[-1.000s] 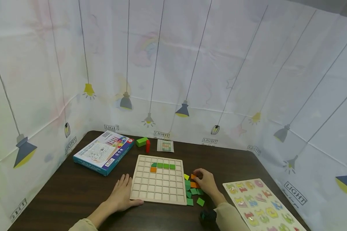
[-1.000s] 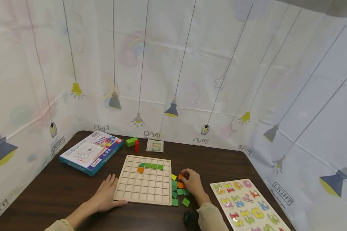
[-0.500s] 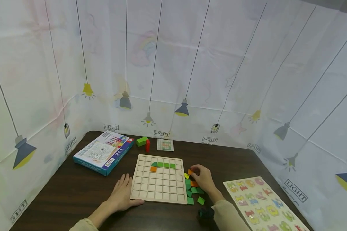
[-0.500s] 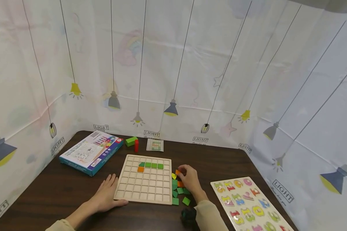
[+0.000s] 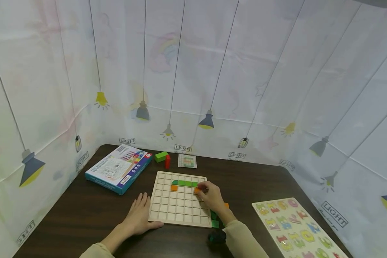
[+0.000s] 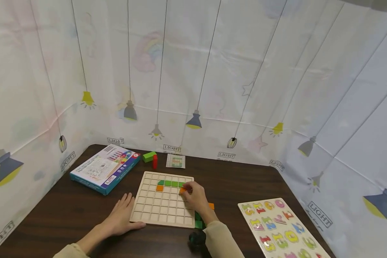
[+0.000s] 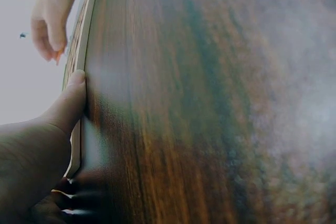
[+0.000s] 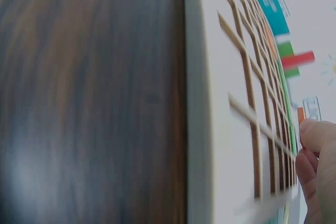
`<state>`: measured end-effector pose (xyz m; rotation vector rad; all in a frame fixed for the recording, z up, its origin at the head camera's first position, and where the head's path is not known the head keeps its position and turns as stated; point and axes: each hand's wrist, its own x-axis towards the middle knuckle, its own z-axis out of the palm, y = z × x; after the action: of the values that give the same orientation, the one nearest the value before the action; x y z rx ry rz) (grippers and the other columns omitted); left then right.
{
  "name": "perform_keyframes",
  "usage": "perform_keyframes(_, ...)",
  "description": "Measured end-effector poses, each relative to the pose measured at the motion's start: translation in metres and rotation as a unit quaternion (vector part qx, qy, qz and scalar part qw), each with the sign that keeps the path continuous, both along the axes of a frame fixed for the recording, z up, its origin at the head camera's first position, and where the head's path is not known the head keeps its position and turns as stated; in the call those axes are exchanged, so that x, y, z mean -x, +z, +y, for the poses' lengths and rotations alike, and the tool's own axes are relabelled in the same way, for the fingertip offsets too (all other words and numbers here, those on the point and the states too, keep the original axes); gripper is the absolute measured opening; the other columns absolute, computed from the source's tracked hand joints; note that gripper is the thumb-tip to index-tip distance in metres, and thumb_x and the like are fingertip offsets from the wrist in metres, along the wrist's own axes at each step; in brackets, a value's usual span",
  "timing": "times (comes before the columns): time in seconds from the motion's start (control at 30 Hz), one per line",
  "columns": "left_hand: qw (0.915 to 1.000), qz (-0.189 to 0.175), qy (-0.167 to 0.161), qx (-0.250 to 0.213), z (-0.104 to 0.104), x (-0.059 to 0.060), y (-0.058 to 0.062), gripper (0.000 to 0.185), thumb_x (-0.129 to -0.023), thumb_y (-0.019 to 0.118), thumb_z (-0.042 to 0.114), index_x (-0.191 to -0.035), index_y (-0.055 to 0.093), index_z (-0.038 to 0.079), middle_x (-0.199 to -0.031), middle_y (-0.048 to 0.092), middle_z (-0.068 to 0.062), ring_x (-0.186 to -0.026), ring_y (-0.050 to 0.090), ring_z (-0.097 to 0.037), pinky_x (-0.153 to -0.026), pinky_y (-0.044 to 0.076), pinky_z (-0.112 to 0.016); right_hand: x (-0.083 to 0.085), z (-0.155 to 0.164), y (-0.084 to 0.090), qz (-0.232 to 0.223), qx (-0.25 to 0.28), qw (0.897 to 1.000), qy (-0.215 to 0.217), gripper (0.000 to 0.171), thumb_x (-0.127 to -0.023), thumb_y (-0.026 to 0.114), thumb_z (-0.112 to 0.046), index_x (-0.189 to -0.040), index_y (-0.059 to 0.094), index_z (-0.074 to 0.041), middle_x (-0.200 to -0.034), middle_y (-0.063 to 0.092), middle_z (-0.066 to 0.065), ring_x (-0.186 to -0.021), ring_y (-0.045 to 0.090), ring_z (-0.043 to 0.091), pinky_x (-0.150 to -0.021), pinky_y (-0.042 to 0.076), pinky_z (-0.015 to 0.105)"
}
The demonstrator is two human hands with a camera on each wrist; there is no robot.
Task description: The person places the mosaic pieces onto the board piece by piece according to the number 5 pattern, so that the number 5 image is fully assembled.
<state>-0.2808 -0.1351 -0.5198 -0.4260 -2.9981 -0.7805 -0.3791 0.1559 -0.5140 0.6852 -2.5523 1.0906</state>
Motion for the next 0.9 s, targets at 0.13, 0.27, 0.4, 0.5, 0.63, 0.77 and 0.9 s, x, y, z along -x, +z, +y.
perform_keyframes(0.13, 1.0000, 0.000, -0.001, 0.006, 0.000, 0.001, -0.001, 0.114, -0.072, 0.067, 0.067, -0.141, 0.027, -0.015, -0.145, 0.022, -0.036, -0.137, 0.015, -0.047, -0.107, 0.017, -0.059, -0.002, -0.016, 0.000, -0.002, -0.007, 1.000, 0.019, 0.022, -0.086, 0.066, 0.000, -0.107, 0.064, 0.000, -0.099, 0.064, 0.008, -0.090, 0.062, 0.021, -0.076, 0.053, 0.031)
perform_keyframes(0.27, 1.0000, -0.002, -0.001, 0.005, 0.000, 0.001, -0.001, 0.114, -0.072, 0.067, 0.068, -0.141, 0.027, -0.015, -0.145, 0.022, -0.035, -0.137, 0.014, -0.047, -0.107, 0.016, -0.059, -0.005, -0.033, 0.001, -0.001, -0.012, 0.999, 0.036, 0.020, -0.087, 0.066, -0.002, -0.107, 0.064, 0.000, -0.099, 0.064, 0.008, -0.089, 0.062, 0.020, -0.076, 0.053, 0.031)
perform_keyframes(0.4, 1.0000, -0.006, 0.000, 0.005, -0.001, 0.001, -0.001, 0.115, -0.072, 0.066, 0.068, -0.141, 0.027, -0.015, -0.146, 0.021, -0.035, -0.137, 0.014, -0.047, -0.107, 0.016, -0.059, -0.008, -0.050, 0.000, -0.002, -0.017, 0.998, 0.059, 0.021, -0.087, 0.065, -0.003, -0.108, 0.064, 0.000, -0.099, 0.063, 0.008, -0.087, 0.062, 0.019, -0.074, 0.053, 0.028)
perform_keyframes(0.5, 1.0000, -0.006, 0.000, 0.006, -0.001, 0.001, 0.000, 0.115, -0.072, 0.065, 0.069, -0.140, 0.027, -0.015, -0.146, 0.021, -0.035, -0.137, 0.014, -0.047, -0.107, 0.016, -0.059, -0.008, -0.060, -0.001, 0.003, -0.019, 0.997, 0.073, 0.022, -0.087, 0.066, -0.003, -0.108, 0.063, 0.000, -0.099, 0.063, 0.008, -0.087, 0.062, 0.018, -0.074, 0.052, 0.026)
perform_keyframes(0.63, 1.0000, -0.003, -0.001, 0.005, 0.000, 0.001, -0.001, 0.114, -0.072, 0.065, 0.068, -0.140, 0.028, -0.016, -0.146, 0.022, -0.036, -0.137, 0.014, -0.047, -0.107, 0.016, -0.059, -0.009, -0.071, -0.002, 0.005, -0.019, 0.997, 0.076, 0.022, -0.086, 0.067, -0.002, -0.107, 0.064, -0.001, -0.098, 0.063, 0.007, -0.086, 0.062, 0.017, -0.073, 0.052, 0.026)
perform_keyframes(0.77, 1.0000, -0.006, 0.000, 0.005, 0.000, 0.001, -0.001, 0.114, -0.072, 0.065, 0.068, -0.140, 0.028, -0.016, -0.146, 0.021, -0.036, -0.137, 0.014, -0.047, -0.107, 0.016, -0.059, -0.009, -0.076, -0.003, 0.005, -0.027, 0.997, 0.077, 0.021, -0.086, 0.067, -0.003, -0.106, 0.064, -0.001, -0.098, 0.063, 0.007, -0.086, 0.061, 0.016, -0.073, 0.051, 0.026)
perform_keyframes(0.9, 1.0000, -0.008, 0.000, 0.004, 0.000, 0.000, 0.001, 0.114, -0.072, 0.065, 0.068, -0.140, 0.027, -0.016, -0.146, 0.021, -0.035, -0.137, 0.013, -0.047, -0.107, 0.016, -0.059, -0.007, -0.077, -0.005, 0.012, -0.033, 0.996, 0.082, 0.021, -0.085, 0.068, -0.003, -0.105, 0.064, -0.003, -0.097, 0.063, 0.005, -0.085, 0.061, 0.015, -0.072, 0.051, 0.024)
